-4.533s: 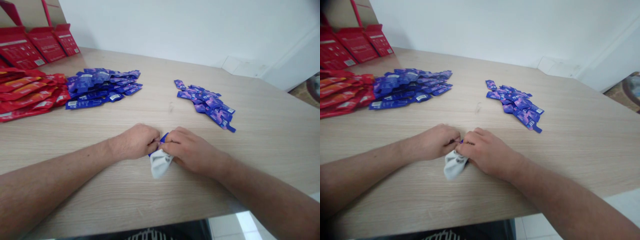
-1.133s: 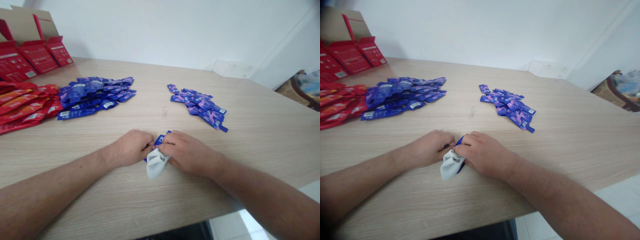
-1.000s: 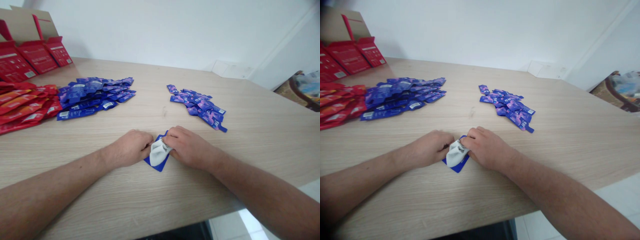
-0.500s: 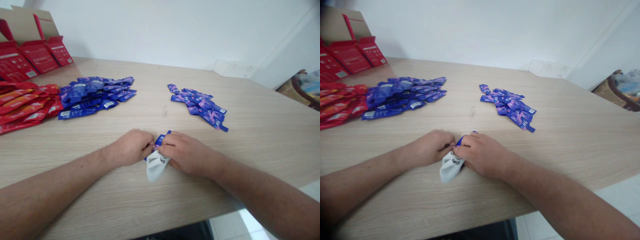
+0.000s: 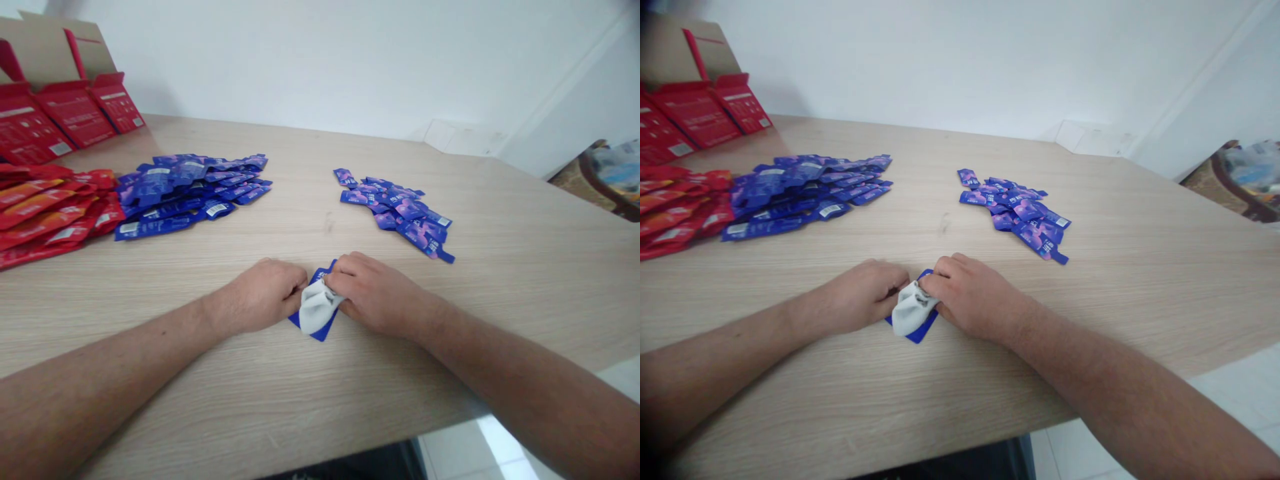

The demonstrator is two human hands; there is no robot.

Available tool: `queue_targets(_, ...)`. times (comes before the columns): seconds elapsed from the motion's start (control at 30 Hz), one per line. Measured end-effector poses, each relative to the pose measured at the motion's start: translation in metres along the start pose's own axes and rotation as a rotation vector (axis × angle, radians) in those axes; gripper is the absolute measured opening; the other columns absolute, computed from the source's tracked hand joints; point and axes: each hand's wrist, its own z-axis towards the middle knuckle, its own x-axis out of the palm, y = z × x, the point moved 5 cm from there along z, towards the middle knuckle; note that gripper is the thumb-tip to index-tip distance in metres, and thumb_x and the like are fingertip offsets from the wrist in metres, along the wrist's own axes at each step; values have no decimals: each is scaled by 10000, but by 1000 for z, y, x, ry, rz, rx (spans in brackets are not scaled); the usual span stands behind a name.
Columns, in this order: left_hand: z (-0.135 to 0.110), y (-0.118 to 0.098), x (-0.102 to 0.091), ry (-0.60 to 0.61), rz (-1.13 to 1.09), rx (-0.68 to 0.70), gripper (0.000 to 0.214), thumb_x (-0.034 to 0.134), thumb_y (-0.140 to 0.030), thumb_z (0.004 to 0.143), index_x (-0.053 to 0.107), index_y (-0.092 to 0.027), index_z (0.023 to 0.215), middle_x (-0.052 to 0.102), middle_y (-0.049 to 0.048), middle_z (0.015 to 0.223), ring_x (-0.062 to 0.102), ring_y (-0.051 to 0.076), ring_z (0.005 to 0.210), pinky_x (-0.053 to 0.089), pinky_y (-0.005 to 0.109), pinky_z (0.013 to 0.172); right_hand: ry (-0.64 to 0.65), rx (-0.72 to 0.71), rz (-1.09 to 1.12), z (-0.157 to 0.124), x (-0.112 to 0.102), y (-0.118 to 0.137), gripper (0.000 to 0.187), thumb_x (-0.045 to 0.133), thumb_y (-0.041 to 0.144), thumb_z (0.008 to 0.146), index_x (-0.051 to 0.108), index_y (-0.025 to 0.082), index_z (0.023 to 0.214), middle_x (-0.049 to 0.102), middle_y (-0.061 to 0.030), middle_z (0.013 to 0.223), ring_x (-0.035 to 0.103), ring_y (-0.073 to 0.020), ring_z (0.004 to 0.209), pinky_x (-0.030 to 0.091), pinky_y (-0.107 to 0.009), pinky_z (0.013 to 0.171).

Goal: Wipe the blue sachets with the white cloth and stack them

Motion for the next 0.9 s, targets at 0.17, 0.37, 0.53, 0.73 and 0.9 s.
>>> queue_targets(0.17, 0, 1, 0, 0, 4, -6, 282, 450, -363, 938, 633, -209, 788, 666, 12, 738, 579, 155, 669, 335, 276, 592, 9, -81, 12, 0, 0, 6, 139, 584, 198, 896, 614, 182, 1030, 587, -77, 1002, 517, -219, 934, 433, -363, 860)
queue_targets(0.37, -1, 2, 2, 1, 17, -2, 246, 465, -338, 927, 624, -210, 791, 666, 9, 748, 583, 156, 683, 338, 274, 601, 6, -66, 3, 1, 0, 6, 120, 570, 201, 903, 616, 176, 1011, 583, -80, 991, 512, -220, 937, 434, -366, 858)
queue_targets(0.53, -1, 2, 2, 1, 9, 3, 253, 460, -342, 932, 624, -210, 792, 667, 8, 751, 587, 155, 689, 339, 277, 602, 5, -46, 9, 1, 1, 3, 126, 572, 199, 900, 612, 175, 1018, 585, -79, 1003, 511, -221, 955, 433, -365, 874)
queue_targets(0.73, -2, 1, 2, -2, 39, 4, 295, 438, -366, 946, 632, -209, 789, 670, 18, 749, 591, 161, 691, 342, 284, 603, 13, -105, 12, -1, 1, 9, 125, 587, 218, 901, 620, 186, 1017, 587, -71, 989, 507, -217, 928, 431, -363, 859)
queue_targets(0.9, -1, 1, 1, -8, 28, 7, 243, 471, -344, 927, 623, -211, 793, 669, 10, 755, 589, 157, 687, 346, 279, 600, -10, -15, 1, -1, 0, 3, 117, 579, 181, 886, 617, 172, 996, 584, -81, 988, 504, -222, 930, 435, -366, 854)
